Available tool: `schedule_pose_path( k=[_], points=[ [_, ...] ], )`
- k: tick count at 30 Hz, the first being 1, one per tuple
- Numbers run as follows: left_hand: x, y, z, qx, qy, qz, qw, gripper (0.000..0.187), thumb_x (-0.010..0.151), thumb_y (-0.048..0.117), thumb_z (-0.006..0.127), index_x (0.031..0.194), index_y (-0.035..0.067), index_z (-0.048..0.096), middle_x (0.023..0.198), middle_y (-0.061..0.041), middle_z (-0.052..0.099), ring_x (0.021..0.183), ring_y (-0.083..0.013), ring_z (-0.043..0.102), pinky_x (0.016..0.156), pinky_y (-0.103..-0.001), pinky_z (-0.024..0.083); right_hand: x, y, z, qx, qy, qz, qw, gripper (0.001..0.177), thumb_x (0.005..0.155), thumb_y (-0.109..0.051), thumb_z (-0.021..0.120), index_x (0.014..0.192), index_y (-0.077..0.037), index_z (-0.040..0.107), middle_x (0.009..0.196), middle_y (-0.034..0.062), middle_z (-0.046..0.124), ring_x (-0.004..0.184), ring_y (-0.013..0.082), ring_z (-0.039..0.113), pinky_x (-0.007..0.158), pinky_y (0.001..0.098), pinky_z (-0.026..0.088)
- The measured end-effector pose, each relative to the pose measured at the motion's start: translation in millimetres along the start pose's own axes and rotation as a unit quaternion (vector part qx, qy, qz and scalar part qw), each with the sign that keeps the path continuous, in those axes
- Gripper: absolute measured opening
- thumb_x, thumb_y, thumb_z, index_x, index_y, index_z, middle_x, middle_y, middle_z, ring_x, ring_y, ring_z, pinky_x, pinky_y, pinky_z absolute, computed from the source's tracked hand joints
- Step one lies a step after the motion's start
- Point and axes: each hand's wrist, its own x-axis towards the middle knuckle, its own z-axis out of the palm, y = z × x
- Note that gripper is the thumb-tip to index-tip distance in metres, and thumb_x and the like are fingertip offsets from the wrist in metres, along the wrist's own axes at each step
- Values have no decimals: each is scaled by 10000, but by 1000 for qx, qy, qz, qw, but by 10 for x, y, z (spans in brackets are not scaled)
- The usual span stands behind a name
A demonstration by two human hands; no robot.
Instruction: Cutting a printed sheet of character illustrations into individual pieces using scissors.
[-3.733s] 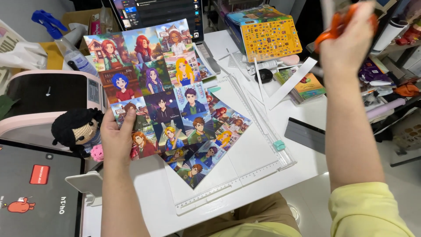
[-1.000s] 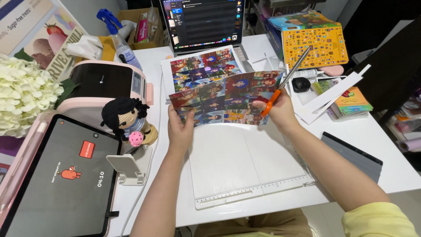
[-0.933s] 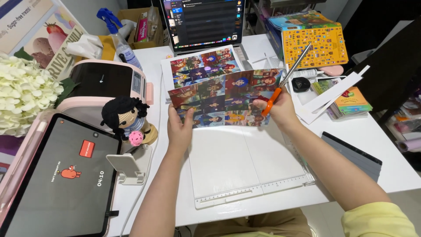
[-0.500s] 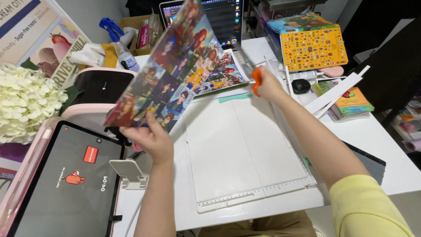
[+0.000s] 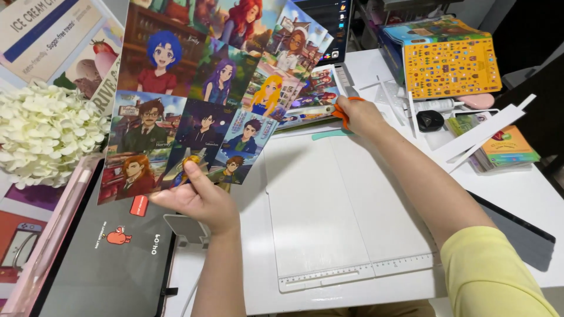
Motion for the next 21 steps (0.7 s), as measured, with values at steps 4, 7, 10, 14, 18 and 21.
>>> schedule_pose_path(
  k=[4, 7, 10, 14, 18, 21],
  points=[
    [21, 103, 0, 11, 8, 0, 1000, 611, 1057, -99, 578, 1510, -81, 169, 1593, -232, 216, 1525, -229, 144, 1296, -461, 46, 116, 116, 60, -14, 27, 19, 999, 391, 807, -80, 733, 1109, -137, 491, 833, 116, 697, 886, 357, 725, 842, 505, 549],
    [11, 129, -25, 35, 7, 6, 999, 496, 1070, -75, 578, 1428, -46, 237, 1522, -209, 259, 1448, -153, 118, 1256, -423, 36, 240, 232, 89, 21, 42, 30, 998, 355, 818, -138, 743, 1068, -183, 496, 786, 57, 678, 875, 325, 721, 846, 478, 543],
    [14, 230, 1, 33, -19, 2, 999, 621, 1046, -92, 599, 1502, -75, 177, 1629, -237, 115, 1560, -284, 59, 1289, -483, 19, 275, 283, -55, 38, 78, 80, 993, 365, 781, -165, 785, 1023, -236, 521, 805, 26, 687, 895, 312, 723, 858, 467, 533],
    [268, 905, 412, -33, -55, -88, 994, 534, 1037, -33, 618, 1422, 9, 250, 1460, -251, 339, 1354, -322, 404, 1164, -447, 352, 246, 477, -516, 203, 232, 165, 937, 453, 699, 20, 729, 1083, -161, 569, 918, 40, 742, 893, 288, 723, 726, 438, 540],
    [263, 1182, 619, -91, -205, -297, 928, 647, 998, 81, 638, 1487, 122, 217, 1473, -278, 498, 1323, -320, 555, 1102, -448, 485, 149, 937, -883, 393, 380, 130, 827, 427, 849, 172, 687, 1100, -110, 487, 912, 44, 599, 857, 160, 713, 697, 288, 582],
    [255, 1282, 721, 126, -336, -455, 815, 731, 927, 261, 652, 1542, 279, 257, 1375, -141, 648, 1142, -290, 702, 872, -454, 572, -180, 805, -1373, 356, 408, 125, 831, 451, 971, 75, 810, 1005, -123, 405, 914, 13, 483, 846, 131, 553, 755, 262, 528]
  ],
)
